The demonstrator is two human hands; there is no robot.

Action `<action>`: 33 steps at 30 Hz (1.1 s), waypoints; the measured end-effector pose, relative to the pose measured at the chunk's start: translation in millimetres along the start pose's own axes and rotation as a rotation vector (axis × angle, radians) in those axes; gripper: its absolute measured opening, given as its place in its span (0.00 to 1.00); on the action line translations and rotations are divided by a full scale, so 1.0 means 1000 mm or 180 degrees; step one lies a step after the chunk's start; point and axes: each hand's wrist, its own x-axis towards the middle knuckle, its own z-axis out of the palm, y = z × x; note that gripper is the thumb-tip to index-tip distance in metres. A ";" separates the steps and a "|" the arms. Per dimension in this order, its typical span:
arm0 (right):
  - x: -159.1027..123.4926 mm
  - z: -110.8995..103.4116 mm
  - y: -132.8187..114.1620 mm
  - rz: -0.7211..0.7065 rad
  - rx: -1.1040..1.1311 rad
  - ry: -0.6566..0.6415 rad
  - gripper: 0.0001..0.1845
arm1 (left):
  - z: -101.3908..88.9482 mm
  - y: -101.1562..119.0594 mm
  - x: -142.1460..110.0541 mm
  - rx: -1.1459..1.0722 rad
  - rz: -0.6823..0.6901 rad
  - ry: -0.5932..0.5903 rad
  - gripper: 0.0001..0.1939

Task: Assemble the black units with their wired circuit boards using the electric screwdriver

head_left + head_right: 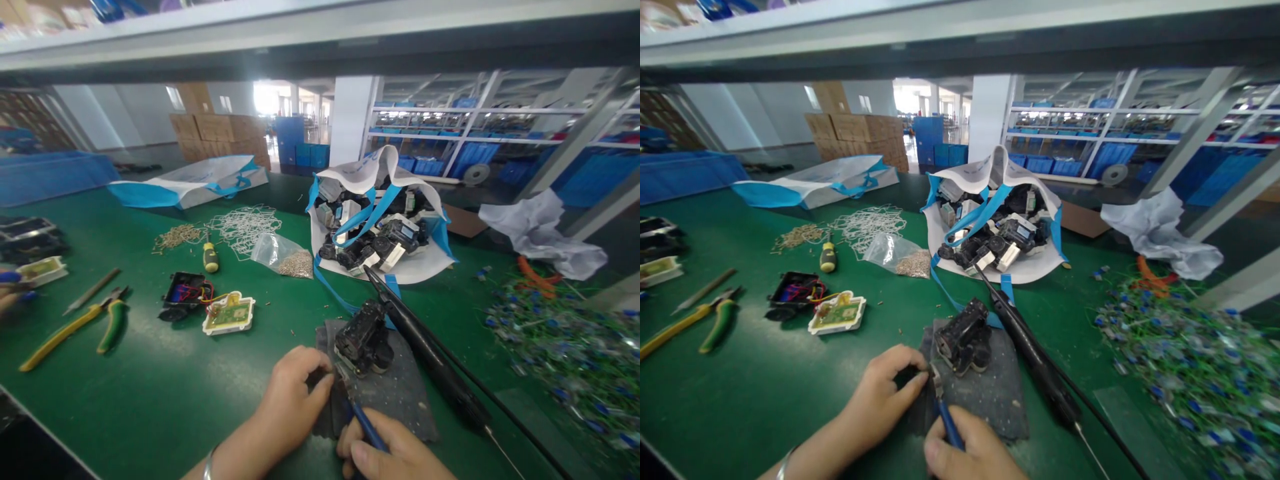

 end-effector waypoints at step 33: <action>0.001 0.010 0.014 0.0118 0.0505 0.0220 0.30 | 0.006 -0.005 -0.002 0.0487 0.1092 0.0257 0.11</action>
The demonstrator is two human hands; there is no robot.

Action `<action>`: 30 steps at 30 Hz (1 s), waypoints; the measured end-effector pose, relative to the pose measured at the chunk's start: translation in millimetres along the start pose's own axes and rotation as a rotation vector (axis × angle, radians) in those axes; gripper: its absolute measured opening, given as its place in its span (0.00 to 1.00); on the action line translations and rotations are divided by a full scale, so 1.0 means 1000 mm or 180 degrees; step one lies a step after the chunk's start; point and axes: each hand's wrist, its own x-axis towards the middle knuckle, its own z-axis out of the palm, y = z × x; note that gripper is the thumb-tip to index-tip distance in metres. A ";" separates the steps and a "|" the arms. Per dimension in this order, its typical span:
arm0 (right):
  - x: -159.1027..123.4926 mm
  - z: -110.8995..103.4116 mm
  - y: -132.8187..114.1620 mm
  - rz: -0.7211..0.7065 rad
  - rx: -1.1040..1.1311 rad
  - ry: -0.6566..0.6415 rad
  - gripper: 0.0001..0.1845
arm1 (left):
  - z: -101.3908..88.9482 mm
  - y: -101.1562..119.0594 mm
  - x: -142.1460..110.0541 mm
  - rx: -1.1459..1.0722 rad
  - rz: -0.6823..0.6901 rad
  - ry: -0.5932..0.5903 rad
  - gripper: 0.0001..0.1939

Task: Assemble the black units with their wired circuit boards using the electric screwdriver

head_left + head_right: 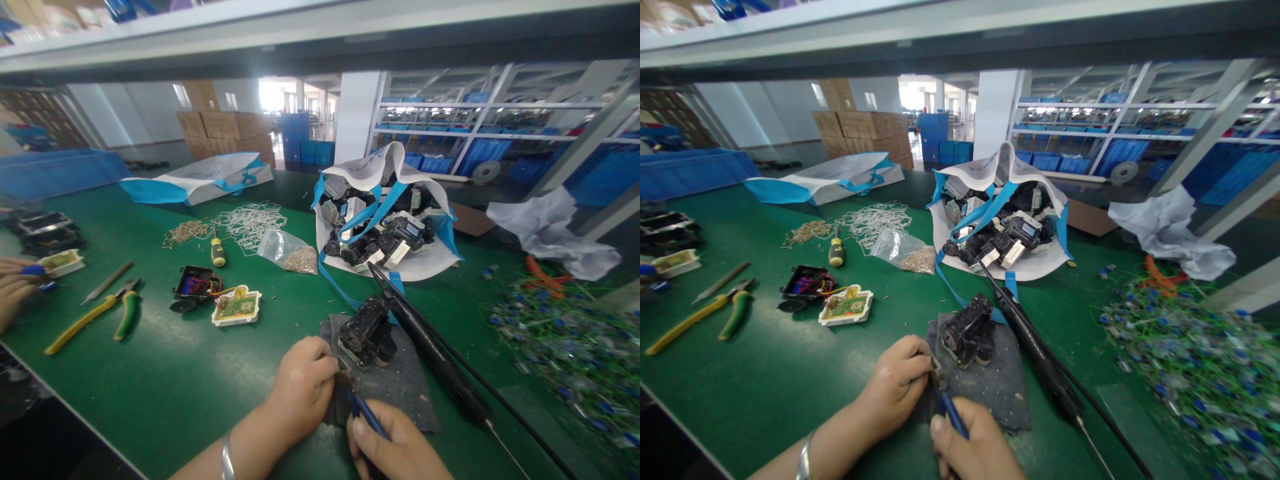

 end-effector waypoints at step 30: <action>0.003 0.003 0.007 -0.0218 0.0383 -0.0278 0.28 | 0.000 -0.002 -0.001 0.0305 -0.0081 -0.0237 0.15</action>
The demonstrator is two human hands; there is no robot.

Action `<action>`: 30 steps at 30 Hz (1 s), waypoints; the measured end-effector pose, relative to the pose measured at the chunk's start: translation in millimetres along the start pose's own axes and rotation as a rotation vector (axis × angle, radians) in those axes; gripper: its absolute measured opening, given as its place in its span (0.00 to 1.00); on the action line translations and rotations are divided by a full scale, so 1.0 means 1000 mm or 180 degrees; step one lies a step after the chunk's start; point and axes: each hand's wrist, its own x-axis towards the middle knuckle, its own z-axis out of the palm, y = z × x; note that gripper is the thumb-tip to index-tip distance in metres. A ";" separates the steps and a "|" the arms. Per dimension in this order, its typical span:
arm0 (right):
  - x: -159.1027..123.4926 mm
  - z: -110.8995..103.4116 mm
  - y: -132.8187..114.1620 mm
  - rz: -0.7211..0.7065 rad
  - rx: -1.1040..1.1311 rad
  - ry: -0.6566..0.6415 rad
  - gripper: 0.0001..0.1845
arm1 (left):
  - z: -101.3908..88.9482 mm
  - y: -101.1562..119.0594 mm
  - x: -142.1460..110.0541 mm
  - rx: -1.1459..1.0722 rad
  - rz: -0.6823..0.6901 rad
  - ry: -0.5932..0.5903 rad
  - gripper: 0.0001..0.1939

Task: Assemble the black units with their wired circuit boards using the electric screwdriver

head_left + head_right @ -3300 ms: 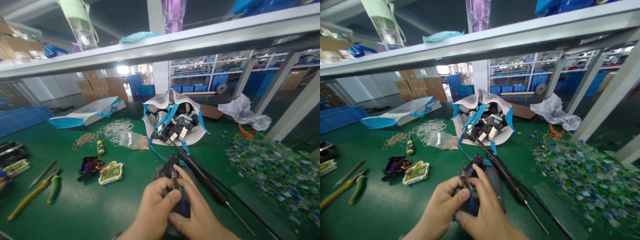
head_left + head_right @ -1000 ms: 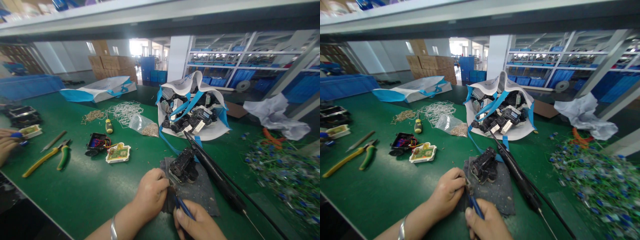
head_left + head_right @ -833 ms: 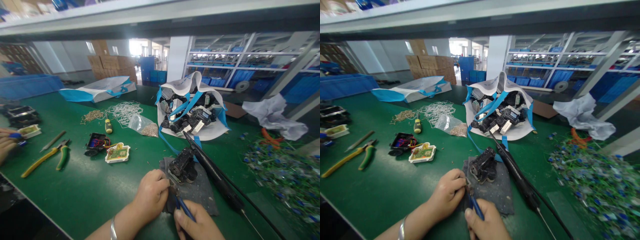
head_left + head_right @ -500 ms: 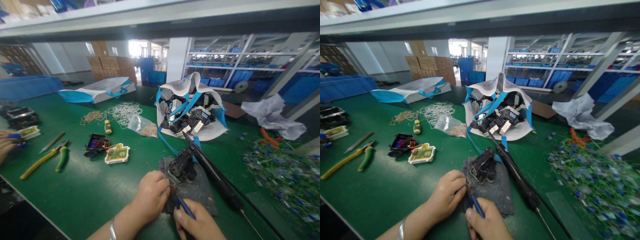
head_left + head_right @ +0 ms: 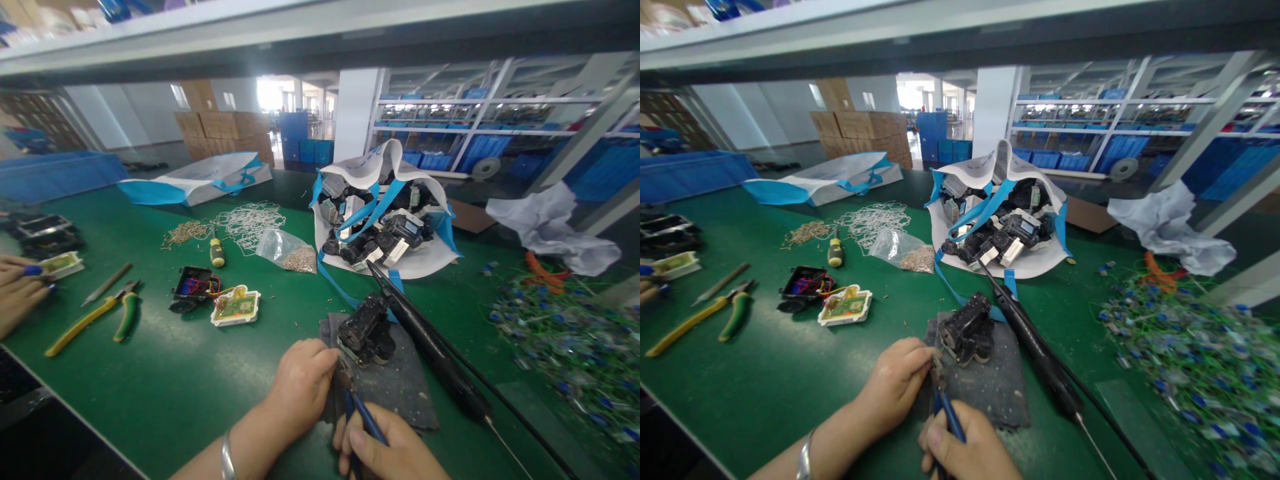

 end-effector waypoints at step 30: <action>-0.005 0.002 -0.007 -0.0270 -0.0779 0.0660 0.26 | -0.003 0.000 0.003 -0.0202 -0.0199 0.0031 0.11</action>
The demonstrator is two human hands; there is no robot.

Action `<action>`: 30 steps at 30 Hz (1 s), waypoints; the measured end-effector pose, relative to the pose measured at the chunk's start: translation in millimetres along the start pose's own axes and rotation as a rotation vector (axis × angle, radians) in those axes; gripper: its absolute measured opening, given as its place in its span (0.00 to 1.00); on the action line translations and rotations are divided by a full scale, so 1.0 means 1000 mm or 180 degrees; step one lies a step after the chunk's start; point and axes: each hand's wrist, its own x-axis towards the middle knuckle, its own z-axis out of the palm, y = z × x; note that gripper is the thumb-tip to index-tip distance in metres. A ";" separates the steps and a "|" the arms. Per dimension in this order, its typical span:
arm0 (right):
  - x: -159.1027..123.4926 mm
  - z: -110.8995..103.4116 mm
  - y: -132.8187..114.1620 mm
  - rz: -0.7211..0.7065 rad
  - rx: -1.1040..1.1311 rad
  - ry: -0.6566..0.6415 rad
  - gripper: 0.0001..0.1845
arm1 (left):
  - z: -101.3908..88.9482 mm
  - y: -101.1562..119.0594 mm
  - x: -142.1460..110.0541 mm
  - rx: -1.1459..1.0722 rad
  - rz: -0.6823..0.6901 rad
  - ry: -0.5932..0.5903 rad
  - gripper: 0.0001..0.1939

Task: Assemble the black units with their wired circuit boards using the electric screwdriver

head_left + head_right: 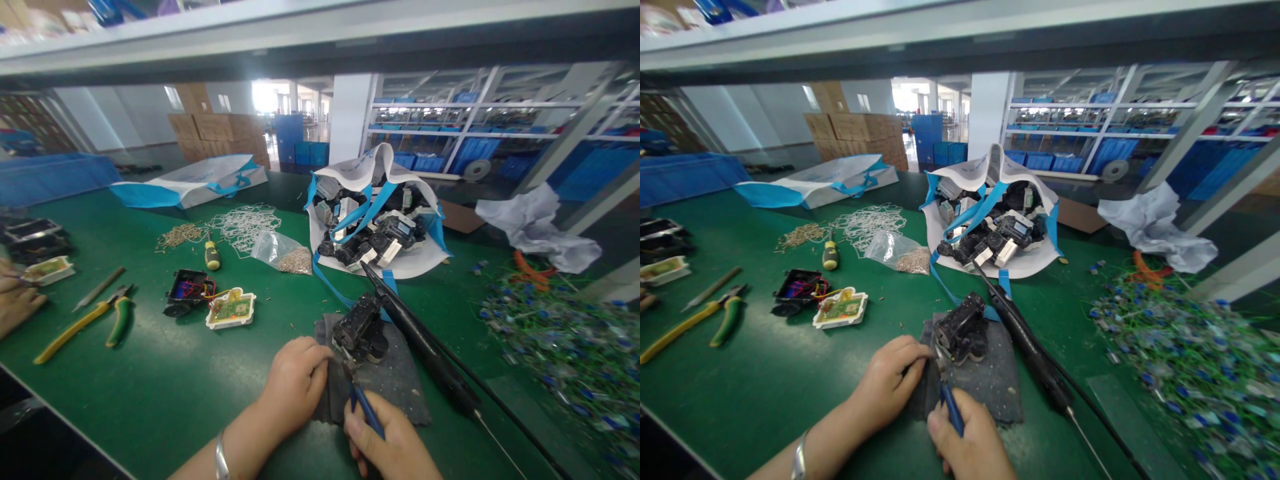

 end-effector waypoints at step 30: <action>0.009 -0.023 -0.017 -0.1826 -0.3889 0.1316 0.10 | 0.005 0.006 0.011 0.0997 -0.0826 -0.0349 0.07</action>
